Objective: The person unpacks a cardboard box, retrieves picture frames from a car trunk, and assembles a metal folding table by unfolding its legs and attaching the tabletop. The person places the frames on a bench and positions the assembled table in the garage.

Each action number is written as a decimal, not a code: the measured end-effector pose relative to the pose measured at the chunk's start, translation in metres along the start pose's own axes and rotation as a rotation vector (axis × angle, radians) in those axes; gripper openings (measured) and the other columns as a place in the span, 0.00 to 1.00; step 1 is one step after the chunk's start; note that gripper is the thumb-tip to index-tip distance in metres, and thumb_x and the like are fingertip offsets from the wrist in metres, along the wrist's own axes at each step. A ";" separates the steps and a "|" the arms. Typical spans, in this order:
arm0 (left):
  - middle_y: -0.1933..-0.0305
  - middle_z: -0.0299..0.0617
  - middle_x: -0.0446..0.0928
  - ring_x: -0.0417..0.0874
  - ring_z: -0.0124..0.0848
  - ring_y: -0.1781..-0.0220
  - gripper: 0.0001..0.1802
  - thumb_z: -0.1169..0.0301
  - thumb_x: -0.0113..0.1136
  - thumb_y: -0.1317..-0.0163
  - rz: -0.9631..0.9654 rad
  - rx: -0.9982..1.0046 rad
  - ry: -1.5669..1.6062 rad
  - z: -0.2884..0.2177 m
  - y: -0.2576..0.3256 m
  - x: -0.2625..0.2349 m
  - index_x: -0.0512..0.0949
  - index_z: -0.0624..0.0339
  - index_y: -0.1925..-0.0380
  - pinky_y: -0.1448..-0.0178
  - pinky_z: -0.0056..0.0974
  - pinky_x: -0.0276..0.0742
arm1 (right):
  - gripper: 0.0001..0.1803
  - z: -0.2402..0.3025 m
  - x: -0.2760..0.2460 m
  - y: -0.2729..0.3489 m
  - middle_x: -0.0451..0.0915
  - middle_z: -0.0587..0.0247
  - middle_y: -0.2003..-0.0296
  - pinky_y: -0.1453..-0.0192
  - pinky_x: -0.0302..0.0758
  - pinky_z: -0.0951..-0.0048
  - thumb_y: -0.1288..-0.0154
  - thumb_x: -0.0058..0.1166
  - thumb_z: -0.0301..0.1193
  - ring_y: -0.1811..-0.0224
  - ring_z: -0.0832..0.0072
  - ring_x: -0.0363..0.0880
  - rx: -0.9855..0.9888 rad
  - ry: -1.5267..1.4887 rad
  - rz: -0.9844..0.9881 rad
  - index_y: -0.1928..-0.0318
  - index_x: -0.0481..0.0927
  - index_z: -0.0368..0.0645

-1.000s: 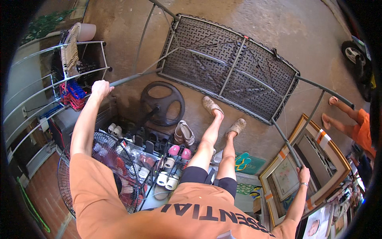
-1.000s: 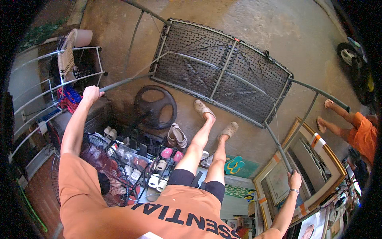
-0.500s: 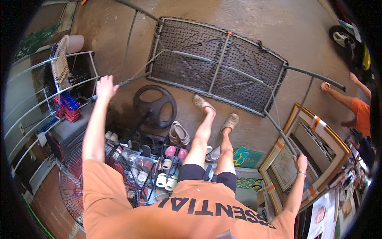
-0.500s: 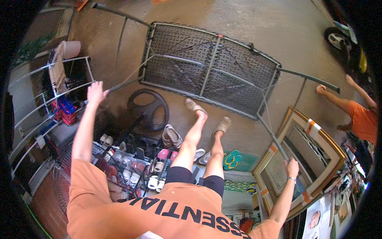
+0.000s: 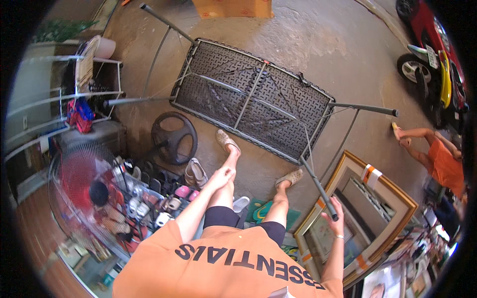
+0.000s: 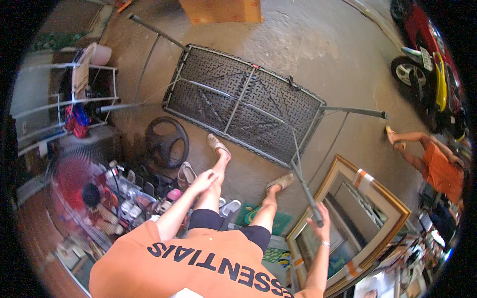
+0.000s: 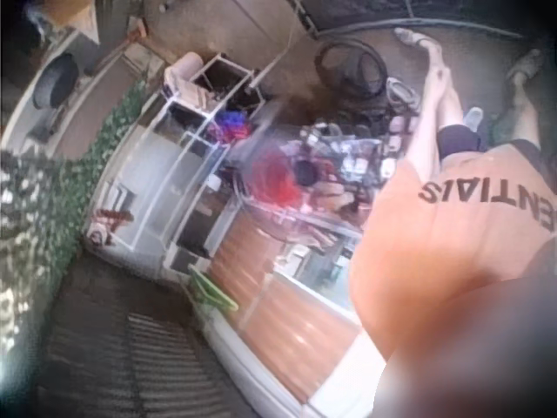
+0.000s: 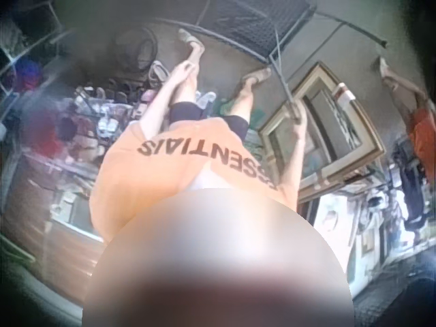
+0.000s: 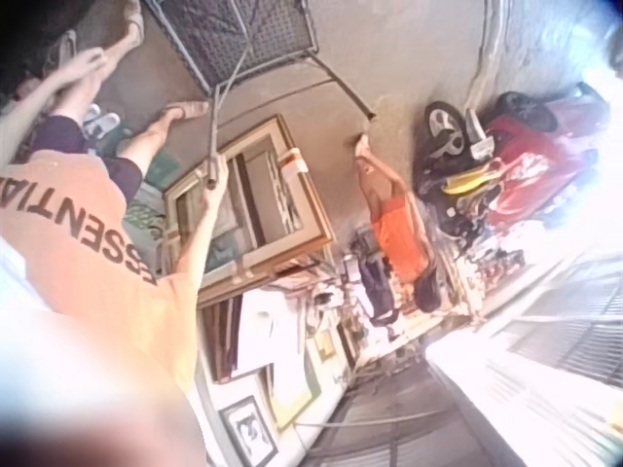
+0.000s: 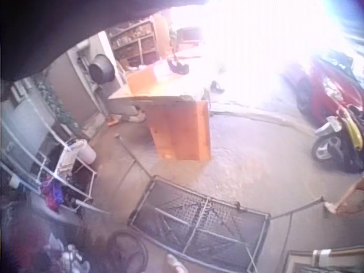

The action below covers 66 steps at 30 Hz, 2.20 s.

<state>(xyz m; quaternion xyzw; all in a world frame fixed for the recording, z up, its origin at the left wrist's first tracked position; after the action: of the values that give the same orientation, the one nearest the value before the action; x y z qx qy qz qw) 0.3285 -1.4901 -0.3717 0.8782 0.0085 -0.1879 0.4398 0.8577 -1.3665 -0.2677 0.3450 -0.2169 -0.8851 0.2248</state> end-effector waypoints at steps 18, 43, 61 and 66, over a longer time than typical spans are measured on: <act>0.54 0.52 0.82 0.82 0.40 0.50 0.27 0.49 0.59 0.32 -0.520 -0.287 0.425 -0.020 -0.018 0.235 0.78 0.65 0.54 0.43 0.43 0.76 | 0.10 0.095 -0.049 -0.070 0.76 0.71 0.76 0.69 0.69 0.78 0.30 0.57 0.29 0.72 0.84 0.71 -0.085 -0.440 -0.274 0.67 0.81 0.34; 0.37 0.47 0.75 0.76 0.45 0.38 0.36 0.46 0.67 0.40 -0.439 -0.489 1.726 0.293 -0.427 0.130 0.73 0.59 0.40 0.33 0.55 0.71 | 0.18 0.110 -0.098 -0.116 0.54 0.69 0.76 0.40 0.65 0.64 0.22 0.38 0.31 0.70 0.74 0.57 -0.005 -0.663 -0.274 0.75 0.57 0.46; 0.55 0.51 0.83 0.82 0.39 0.54 0.27 0.63 0.73 0.58 -0.630 -0.797 0.840 0.163 -0.293 0.029 0.82 0.74 0.60 0.49 0.45 0.77 | 0.14 0.119 -0.255 -0.355 0.61 0.74 0.77 0.61 0.68 0.75 0.25 0.53 0.37 0.73 0.79 0.64 0.053 -0.585 -0.707 0.69 0.71 0.47; 0.60 0.55 0.84 0.84 0.40 0.59 0.25 0.65 0.73 0.60 -0.727 -0.939 0.883 0.114 -0.267 0.019 0.82 0.78 0.66 0.52 0.43 0.79 | 0.15 0.153 -0.273 -0.533 0.65 0.75 0.77 0.68 0.65 0.77 0.28 0.58 0.39 0.75 0.83 0.65 -0.045 -0.418 -0.651 0.71 0.73 0.49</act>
<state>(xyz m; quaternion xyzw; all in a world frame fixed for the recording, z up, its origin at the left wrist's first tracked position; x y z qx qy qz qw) 0.2613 -1.4172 -0.6455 0.5331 0.5546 0.0726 0.6348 0.7971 -0.7535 -0.3126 0.2032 -0.1176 -0.9659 -0.1095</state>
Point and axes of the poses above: each hand's wrist, its own y-axis away from the middle knuckle, its own x-axis out of the palm, z = x × y, the point moved 3 cm from there along -y, towards the middle knuckle
